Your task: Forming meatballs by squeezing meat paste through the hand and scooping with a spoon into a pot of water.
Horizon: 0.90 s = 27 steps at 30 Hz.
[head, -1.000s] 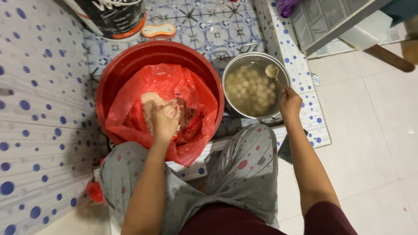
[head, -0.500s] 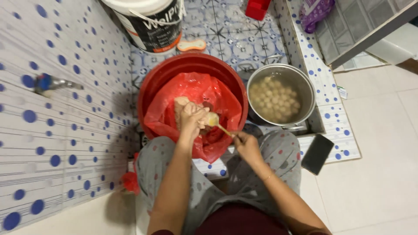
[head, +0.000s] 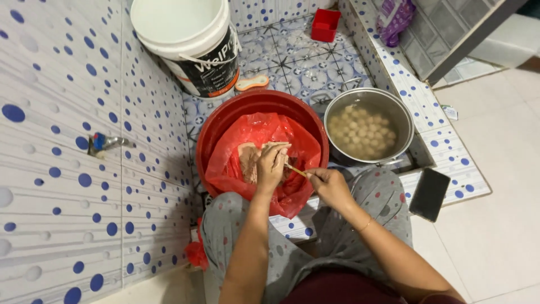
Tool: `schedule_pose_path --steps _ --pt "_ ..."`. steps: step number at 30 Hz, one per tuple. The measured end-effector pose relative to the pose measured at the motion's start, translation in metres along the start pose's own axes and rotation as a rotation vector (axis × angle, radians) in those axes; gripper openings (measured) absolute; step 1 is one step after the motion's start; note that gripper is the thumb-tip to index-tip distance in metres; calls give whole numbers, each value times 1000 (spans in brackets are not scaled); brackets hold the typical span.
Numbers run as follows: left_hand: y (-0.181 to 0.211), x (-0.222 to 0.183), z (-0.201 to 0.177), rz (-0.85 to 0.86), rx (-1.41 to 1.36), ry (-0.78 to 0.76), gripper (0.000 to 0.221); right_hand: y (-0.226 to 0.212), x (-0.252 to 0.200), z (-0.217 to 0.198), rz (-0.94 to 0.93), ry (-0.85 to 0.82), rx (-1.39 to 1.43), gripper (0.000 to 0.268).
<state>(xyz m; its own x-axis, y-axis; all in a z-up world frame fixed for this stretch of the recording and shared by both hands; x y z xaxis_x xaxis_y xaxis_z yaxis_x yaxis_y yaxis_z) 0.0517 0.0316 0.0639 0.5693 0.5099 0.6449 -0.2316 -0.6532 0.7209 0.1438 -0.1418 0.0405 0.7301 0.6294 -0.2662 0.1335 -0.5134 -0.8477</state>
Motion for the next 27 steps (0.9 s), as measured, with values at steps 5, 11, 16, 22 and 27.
schedule_pose_path --steps 5,11,16,22,27 --pt "-44 -16 -3 -448 -192 354 19 -26 -4 -3 -218 21 -207 22" --pt "-78 -59 3 -1132 -1023 821 47 -35 -29 4 -478 172 -531 26" --pt "-110 -72 7 -1187 -1243 890 21 -22 -45 15 -689 172 -587 28" --pt "-132 -93 40 -1278 -1318 730 47 -13 -30 27 -847 269 -737 35" --pt "-146 -103 61 -1250 -1378 605 40 -1 -1 19 -749 268 -641 32"
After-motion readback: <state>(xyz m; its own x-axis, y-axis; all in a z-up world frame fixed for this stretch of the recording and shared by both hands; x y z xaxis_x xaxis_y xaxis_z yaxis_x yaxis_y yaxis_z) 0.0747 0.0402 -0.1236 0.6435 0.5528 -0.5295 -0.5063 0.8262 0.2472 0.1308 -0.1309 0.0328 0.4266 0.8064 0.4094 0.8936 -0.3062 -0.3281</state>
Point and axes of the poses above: each hand's wrist, its own x-axis towards the middle knuckle, its own z-axis out of the palm, y = z × x, the point moved 8 cm from there along x, towards the middle knuckle, and after that the axes turned 8 degrees about z, right-handed, at the moved point
